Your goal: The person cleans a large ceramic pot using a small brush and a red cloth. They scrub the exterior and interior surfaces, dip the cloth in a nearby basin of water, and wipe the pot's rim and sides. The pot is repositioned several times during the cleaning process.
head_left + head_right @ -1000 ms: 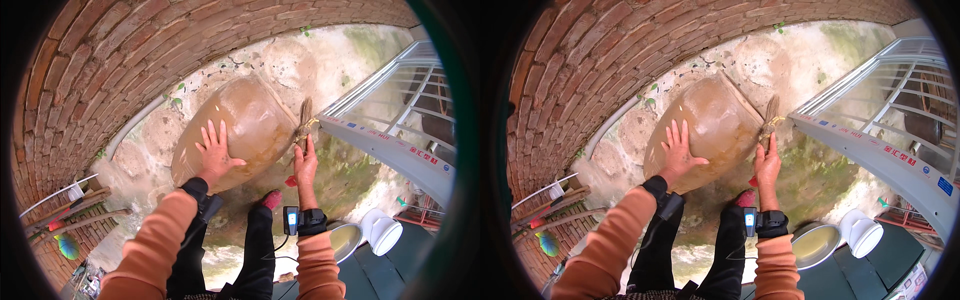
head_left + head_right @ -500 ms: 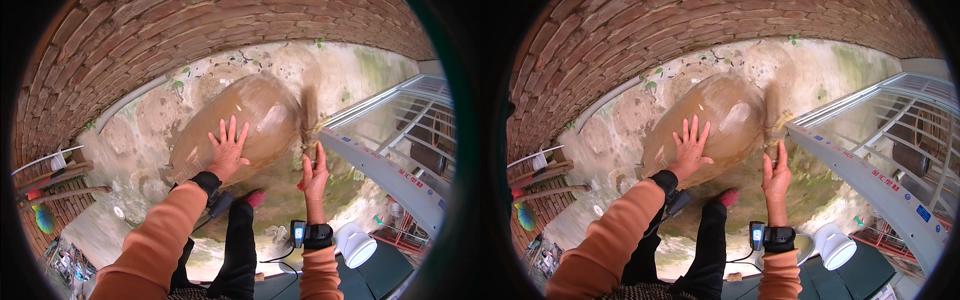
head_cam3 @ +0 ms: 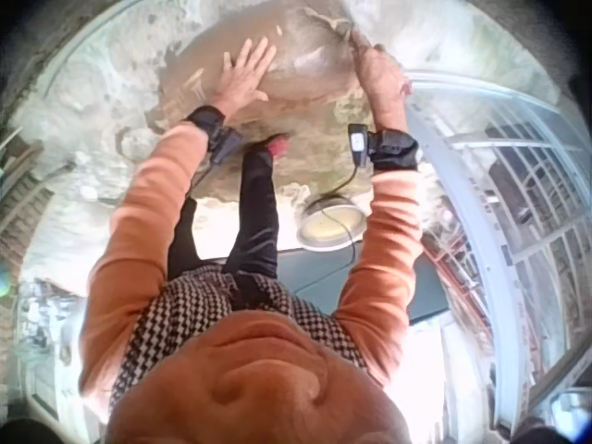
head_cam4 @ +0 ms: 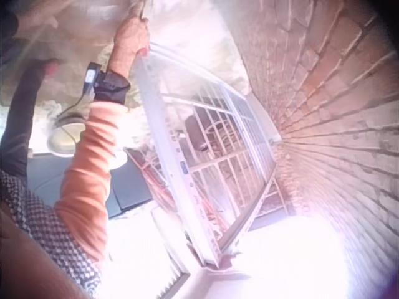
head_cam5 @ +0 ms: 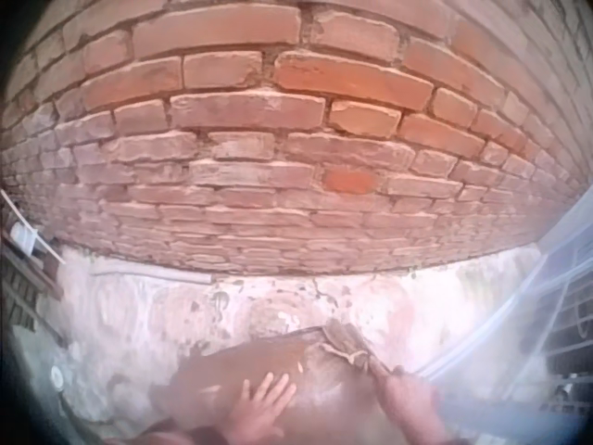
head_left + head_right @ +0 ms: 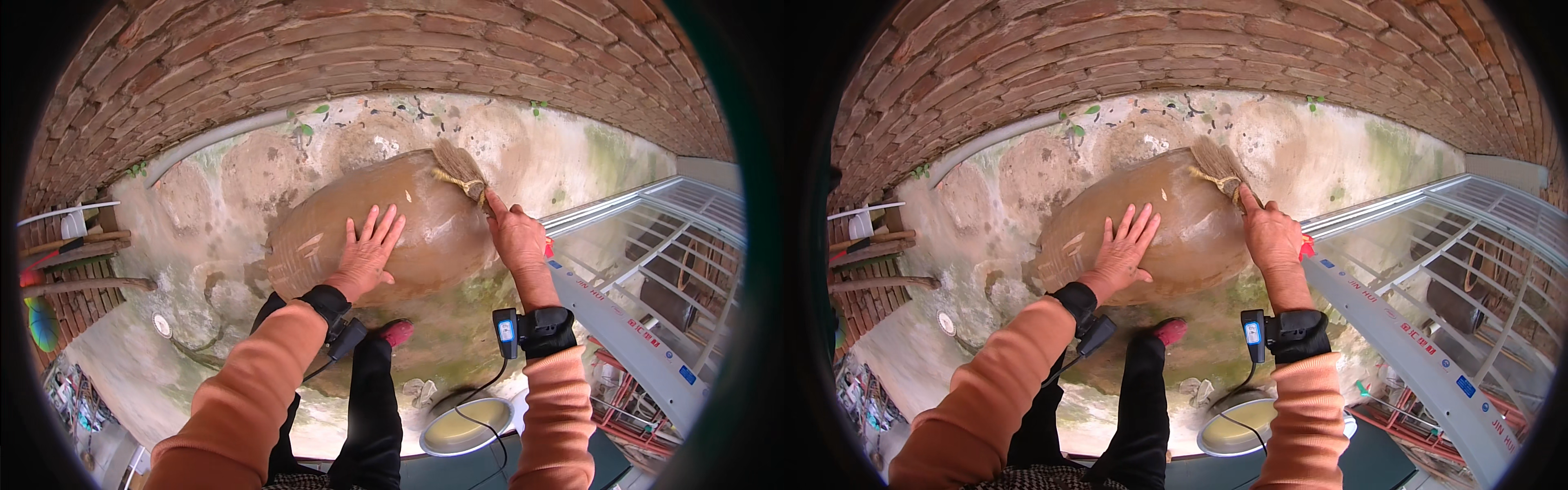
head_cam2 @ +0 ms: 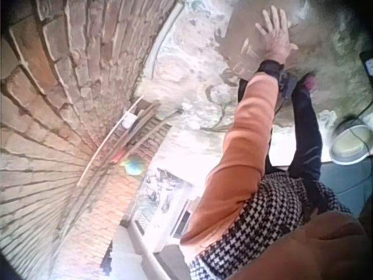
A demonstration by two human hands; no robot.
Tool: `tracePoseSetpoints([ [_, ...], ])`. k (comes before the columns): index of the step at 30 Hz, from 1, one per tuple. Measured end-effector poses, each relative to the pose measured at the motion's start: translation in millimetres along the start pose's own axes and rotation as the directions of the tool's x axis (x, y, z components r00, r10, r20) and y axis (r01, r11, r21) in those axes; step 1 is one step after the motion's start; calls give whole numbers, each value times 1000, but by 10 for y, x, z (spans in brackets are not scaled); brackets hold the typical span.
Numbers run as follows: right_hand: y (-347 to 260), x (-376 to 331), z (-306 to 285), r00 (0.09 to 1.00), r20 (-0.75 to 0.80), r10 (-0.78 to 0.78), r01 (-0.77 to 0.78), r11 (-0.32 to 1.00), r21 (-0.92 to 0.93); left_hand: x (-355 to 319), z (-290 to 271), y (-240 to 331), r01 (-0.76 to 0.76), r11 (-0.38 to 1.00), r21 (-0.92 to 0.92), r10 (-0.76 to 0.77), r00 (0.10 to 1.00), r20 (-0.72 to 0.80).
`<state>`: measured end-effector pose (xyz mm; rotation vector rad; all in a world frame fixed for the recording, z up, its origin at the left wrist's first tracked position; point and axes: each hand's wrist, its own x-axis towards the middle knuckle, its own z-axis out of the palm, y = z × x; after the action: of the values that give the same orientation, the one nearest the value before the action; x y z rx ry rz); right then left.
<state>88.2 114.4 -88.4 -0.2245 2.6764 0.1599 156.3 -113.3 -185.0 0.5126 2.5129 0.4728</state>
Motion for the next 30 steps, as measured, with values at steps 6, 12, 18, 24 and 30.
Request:
tracePoseSetpoints([
  [6,-293,-81,-82,966,227,-125,147,986,-82,-9,-61,52,43,999,-3,-42,994,103],
  [12,-32,150,102,998,-67,18,-14,998,57,66,-90,55,-37,999,8,36,995,91],
  [18,92,94,211,987,134,92,-110,985,130,105,-104,90,-127,987,101,109,981,163],
  [24,66,43,247,980,158,-121,84,971,224,133,-84,151,-227,955,191,198,967,159],
  [30,246,20,302,964,209,162,-189,975,118,132,39,257,-276,910,309,256,961,106],
])
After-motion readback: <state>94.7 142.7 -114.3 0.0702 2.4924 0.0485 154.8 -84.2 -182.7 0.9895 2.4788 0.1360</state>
